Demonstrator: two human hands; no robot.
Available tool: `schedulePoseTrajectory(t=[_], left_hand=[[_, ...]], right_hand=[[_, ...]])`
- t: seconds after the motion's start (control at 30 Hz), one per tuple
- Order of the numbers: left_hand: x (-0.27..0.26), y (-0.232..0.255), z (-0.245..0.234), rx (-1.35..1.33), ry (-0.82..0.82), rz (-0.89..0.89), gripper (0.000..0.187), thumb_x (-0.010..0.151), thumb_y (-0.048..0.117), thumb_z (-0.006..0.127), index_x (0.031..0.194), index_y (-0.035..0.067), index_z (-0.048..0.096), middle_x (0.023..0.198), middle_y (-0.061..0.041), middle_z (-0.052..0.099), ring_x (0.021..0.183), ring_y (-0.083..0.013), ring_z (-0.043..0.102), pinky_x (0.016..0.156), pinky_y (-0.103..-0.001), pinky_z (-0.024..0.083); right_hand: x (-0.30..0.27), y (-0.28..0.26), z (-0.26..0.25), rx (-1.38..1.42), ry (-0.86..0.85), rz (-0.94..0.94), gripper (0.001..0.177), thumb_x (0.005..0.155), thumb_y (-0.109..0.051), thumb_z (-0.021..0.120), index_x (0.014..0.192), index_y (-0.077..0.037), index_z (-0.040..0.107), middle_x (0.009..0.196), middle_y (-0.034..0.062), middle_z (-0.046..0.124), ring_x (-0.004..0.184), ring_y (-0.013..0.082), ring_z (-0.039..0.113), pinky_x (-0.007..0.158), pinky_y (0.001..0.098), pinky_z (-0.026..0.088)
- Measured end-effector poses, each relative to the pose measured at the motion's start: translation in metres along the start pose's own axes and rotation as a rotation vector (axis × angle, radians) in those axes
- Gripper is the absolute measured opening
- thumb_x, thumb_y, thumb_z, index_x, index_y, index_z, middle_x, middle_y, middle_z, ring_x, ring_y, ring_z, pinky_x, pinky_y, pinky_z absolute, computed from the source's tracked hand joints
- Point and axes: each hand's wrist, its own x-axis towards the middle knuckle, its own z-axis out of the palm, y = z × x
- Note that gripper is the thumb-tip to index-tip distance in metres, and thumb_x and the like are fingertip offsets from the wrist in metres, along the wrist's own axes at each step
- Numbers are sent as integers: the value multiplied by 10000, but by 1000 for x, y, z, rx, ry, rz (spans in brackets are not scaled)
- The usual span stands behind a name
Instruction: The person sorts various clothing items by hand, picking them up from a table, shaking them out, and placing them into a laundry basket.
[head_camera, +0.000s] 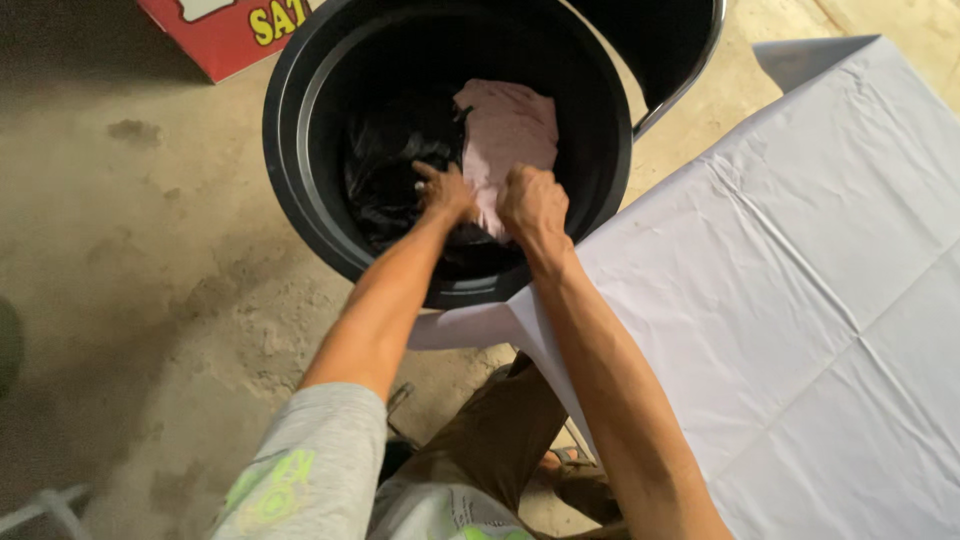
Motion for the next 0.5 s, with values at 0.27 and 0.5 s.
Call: schedulePoseTrajectory(t=[0.27,0.5], left_hand=[[-62,4,-124,-204,127,103,765,775,499,815,1384,103,575,1362,-196,597,1272,-361,563,1041,-448,473],[-142,34,-189,-630,182,325,745,715,163,704,1417,44,488,1278,-218,656,1049,-294,728,792,-382,634]], right_hand=[[6,2,-32,485,435,288,532,928,-451,557,1194,0,647,1175,246,670,986,346,700,883,454,561],[27,16,-40,1394,154,765,891,945,-696,373,1329,83,575,1356,207,637,1271,328,561,1068,421,466]])
